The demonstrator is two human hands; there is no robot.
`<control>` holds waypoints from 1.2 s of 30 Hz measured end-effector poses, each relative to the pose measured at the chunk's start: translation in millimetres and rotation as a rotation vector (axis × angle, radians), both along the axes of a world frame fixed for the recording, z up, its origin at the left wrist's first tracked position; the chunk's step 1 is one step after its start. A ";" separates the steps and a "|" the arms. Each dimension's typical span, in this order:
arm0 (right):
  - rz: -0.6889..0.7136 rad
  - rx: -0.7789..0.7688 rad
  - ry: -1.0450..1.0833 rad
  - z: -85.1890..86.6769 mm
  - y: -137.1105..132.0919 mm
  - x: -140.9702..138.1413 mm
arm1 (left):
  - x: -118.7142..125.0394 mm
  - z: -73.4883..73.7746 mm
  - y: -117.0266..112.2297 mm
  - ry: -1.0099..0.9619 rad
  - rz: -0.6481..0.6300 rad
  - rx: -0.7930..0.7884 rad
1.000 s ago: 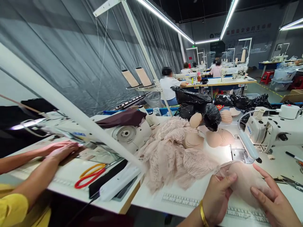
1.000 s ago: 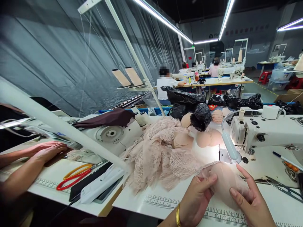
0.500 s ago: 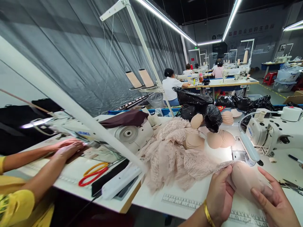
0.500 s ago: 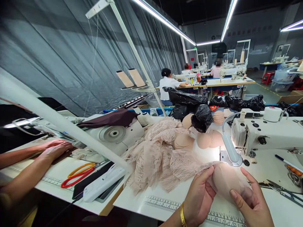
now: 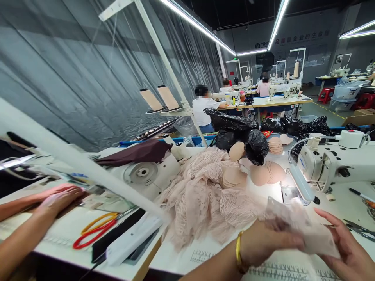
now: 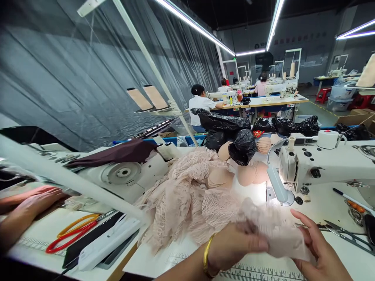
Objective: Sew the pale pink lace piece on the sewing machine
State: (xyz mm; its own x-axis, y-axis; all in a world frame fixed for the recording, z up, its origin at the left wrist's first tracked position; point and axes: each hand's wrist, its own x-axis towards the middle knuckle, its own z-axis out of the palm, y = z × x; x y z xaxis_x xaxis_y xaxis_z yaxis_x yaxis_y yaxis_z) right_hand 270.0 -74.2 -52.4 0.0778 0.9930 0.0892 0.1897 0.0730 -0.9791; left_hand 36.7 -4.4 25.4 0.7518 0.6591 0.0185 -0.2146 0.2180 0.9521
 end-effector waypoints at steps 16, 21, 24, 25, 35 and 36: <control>0.406 0.526 -1.014 16.5 78.8 45.0 | 24.5 -37.3 59.5 0.585 -0.164 1.258; 0.324 0.435 -1.060 9.4 80.5 48.5 | 32.4 -43.2 49.9 0.631 -0.088 1.198; 0.315 0.405 -1.059 4.7 82.0 50.2 | 35.8 -46.0 47.4 0.642 -0.030 1.181; 0.312 0.397 -1.058 3.3 82.5 51.2 | 36.5 -46.9 46.6 0.641 -0.018 1.175; 0.224 0.421 -1.046 -1.7 82.5 54.6 | 37.6 -52.8 41.4 0.630 -0.029 1.138; 0.219 0.426 -1.041 -0.3 82.4 54.0 | 36.9 -52.3 42.2 0.619 -0.029 1.139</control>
